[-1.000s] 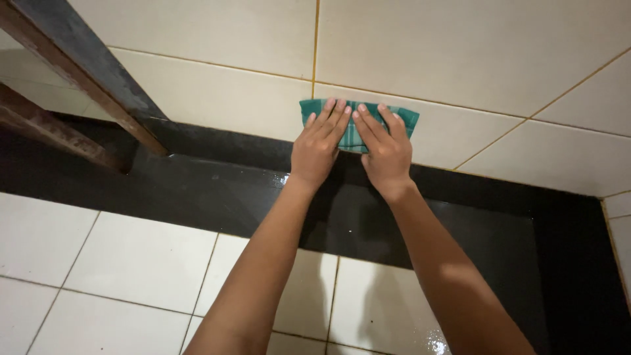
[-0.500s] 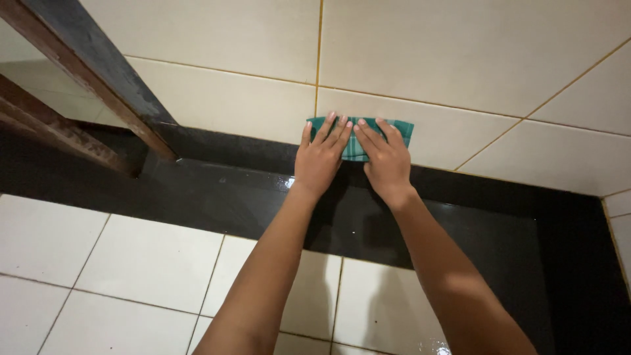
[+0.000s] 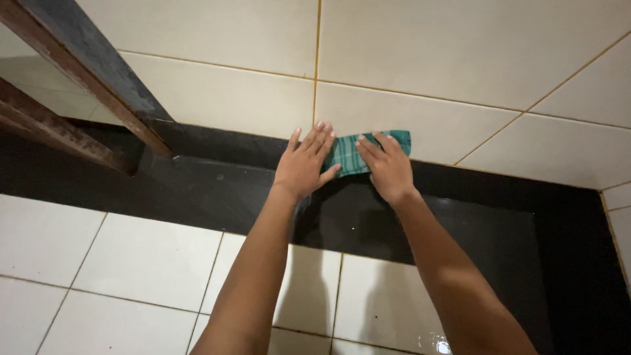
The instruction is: The person wets a green cloth in a sink and wrings it out. They then wipe the toilet seat and proceed to clean the tiled walls and floor of the bathroom using the damp cloth.
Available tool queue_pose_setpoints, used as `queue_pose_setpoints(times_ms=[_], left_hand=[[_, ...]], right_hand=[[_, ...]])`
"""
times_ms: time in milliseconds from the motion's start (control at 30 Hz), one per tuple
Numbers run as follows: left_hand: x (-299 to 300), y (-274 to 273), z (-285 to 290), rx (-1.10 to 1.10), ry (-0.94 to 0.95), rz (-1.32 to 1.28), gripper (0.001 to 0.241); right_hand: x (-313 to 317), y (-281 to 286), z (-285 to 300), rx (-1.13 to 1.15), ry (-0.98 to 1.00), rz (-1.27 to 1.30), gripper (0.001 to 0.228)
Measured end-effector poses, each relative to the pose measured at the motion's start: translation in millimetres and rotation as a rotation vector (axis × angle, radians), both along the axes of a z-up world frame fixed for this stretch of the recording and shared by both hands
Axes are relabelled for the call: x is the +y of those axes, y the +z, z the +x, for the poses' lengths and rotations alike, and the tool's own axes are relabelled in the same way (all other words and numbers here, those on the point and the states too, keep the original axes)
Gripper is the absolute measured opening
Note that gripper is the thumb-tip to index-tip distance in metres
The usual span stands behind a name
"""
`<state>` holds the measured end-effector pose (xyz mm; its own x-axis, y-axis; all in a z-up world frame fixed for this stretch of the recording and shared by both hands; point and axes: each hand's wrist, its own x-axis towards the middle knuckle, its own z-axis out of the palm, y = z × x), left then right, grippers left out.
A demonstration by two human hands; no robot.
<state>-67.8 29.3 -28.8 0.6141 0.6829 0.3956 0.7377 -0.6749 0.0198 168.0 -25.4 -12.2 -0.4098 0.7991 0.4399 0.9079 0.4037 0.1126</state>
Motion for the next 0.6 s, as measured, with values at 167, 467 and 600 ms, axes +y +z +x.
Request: queue_pose_setpoints(times_ms=[167,467,600], left_hand=[[-9,1,12,0.024,-0.004,-0.023,0.073],[-18,22,44,0.073,-0.047,-0.017,0.07],[-18,32,54,-0.03,-0.063,0.001,0.075]], right_hand=[[-10,-19,32,-0.128,-0.011,-0.025,0.059],[-27,-18,63,-0.162,-0.117,-0.035,0.057],[-41,43,53,-0.019,-0.093,0.003,0.075]])
